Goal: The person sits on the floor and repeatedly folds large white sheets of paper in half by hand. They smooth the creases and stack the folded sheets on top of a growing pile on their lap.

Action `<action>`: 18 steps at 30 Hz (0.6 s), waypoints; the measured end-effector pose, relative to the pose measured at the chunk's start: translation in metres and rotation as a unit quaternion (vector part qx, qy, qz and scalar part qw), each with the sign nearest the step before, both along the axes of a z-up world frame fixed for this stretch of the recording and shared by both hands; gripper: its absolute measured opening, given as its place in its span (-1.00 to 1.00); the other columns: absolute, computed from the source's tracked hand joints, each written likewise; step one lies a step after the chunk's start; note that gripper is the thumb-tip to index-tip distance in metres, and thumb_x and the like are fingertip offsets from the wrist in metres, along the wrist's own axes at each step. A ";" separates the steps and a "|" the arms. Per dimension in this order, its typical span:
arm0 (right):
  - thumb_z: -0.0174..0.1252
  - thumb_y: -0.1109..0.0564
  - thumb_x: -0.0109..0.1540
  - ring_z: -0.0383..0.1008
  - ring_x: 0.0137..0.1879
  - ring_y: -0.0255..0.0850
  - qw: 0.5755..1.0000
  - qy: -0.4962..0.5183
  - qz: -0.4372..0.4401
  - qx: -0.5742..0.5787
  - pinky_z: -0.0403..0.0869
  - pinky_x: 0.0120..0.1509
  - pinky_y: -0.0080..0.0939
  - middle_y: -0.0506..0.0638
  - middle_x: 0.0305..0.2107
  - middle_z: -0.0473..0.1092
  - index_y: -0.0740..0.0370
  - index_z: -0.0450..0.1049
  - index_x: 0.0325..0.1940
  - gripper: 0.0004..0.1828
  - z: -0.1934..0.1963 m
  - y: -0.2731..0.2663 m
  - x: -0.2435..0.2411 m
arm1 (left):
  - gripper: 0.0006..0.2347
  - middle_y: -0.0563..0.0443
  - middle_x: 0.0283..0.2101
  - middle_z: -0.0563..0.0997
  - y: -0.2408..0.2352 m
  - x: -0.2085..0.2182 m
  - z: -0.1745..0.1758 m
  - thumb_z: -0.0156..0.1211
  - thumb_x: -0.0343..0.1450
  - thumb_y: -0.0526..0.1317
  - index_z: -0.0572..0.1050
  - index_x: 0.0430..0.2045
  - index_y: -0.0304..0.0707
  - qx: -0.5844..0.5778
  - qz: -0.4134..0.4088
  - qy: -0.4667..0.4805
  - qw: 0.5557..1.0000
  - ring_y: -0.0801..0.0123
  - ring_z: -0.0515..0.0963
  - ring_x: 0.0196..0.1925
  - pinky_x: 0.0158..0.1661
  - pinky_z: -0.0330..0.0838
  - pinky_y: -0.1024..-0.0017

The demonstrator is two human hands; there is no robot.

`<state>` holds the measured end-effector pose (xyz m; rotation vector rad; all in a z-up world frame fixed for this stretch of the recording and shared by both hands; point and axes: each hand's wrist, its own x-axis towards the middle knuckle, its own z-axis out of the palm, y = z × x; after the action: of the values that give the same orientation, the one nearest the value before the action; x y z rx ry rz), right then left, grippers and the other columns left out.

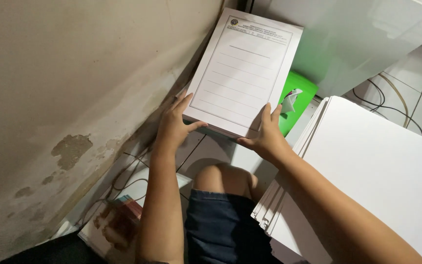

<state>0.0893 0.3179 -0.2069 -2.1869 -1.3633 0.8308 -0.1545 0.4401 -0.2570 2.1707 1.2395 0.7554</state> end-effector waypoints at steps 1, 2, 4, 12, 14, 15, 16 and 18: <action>0.61 -0.08 -0.06 -0.05 0.52 0.52 1.000 -0.015 0.002 -0.007 0.36 0.37 0.35 0.64 0.45 -0.42 0.42 -0.30 0.59 0.48 0.002 0.000 -0.003 | -0.17 -0.17 0.43 0.33 -0.002 0.001 0.003 0.60 0.15 0.02 0.34 0.35 -0.06 -0.016 0.002 0.004 1.000 0.00 0.39 0.39 0.33 0.26 0.09; 0.62 -0.04 -0.06 -0.05 0.51 0.53 0.999 -0.030 0.004 -0.015 0.38 0.35 0.37 0.66 0.43 -0.43 0.44 -0.31 0.59 0.49 0.004 0.000 -0.005 | -0.18 -0.14 0.45 0.30 -0.004 0.003 0.006 0.60 0.16 -0.01 0.32 0.37 -0.04 -0.032 0.004 0.009 0.999 0.02 0.38 0.41 0.33 0.26 0.11; 0.61 -0.05 -0.04 -0.02 0.51 0.51 0.999 -0.037 0.003 -0.017 0.40 0.34 0.34 0.66 0.43 -0.42 0.43 -0.30 0.59 0.47 0.011 -0.002 -0.009 | -0.18 -0.17 0.44 0.32 -0.004 0.004 0.009 0.60 0.16 -0.01 0.32 0.36 -0.06 -0.037 0.005 0.002 0.999 0.01 0.36 0.42 0.35 0.25 0.10; 0.59 -0.08 -0.02 0.04 0.50 0.47 1.000 -0.017 0.012 0.019 0.41 0.39 0.31 0.67 0.43 -0.39 0.42 -0.28 0.59 0.43 0.018 -0.015 0.004 | -0.14 -0.13 0.49 0.23 -0.033 0.024 0.043 0.50 0.22 0.13 0.20 0.44 -0.05 -0.029 0.034 0.111 0.993 -0.10 0.06 0.56 0.41 -0.07 -0.27; 0.50 -0.07 0.08 -0.03 0.55 0.40 0.998 0.009 0.029 0.051 0.33 0.46 0.32 0.59 0.47 -0.48 0.40 -0.26 0.60 0.32 0.049 -0.030 0.005 | -0.21 -0.39 0.50 0.12 -0.064 0.036 0.060 0.42 0.33 0.06 0.18 0.43 -0.24 0.033 0.091 0.119 0.988 -0.31 -0.01 0.55 0.36 -0.04 -0.39; 0.50 -0.07 0.08 -0.03 0.55 0.40 0.998 0.010 0.027 0.057 0.33 0.46 0.32 0.59 0.47 -0.48 0.40 -0.26 0.60 0.32 0.074 -0.047 0.007 | -0.21 -0.39 0.50 0.12 -0.085 0.049 0.072 0.42 0.33 0.06 0.18 0.43 -0.24 0.039 0.090 0.119 0.988 -0.31 -0.01 0.55 0.36 -0.04 -0.39; 0.39 -0.08 0.15 -0.08 0.55 0.44 0.997 0.006 0.049 0.061 0.30 0.45 0.40 0.57 0.49 -0.46 0.40 -0.22 0.59 0.19 0.099 -0.066 0.009 | -0.32 -0.43 0.48 0.15 -0.108 0.061 0.083 0.40 0.36 -0.04 0.27 0.36 -0.29 0.065 0.076 0.052 0.994 -0.38 0.04 0.51 0.33 0.01 -0.38; 0.27 -0.08 0.23 -0.12 0.55 0.48 0.995 0.003 0.072 0.067 0.27 0.43 0.48 0.55 0.50 -0.44 0.40 -0.18 0.59 0.07 0.127 -0.109 0.023 | -0.43 -0.47 0.45 0.17 -0.160 0.088 0.097 0.38 0.39 -0.14 0.36 0.29 -0.34 0.091 0.060 -0.013 0.994 -0.45 0.09 0.48 0.30 0.07 -0.36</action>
<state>0.1120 0.2087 -0.0796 -2.0024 -1.5415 0.7703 -0.0664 0.2799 -0.1602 2.2364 1.3440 0.9793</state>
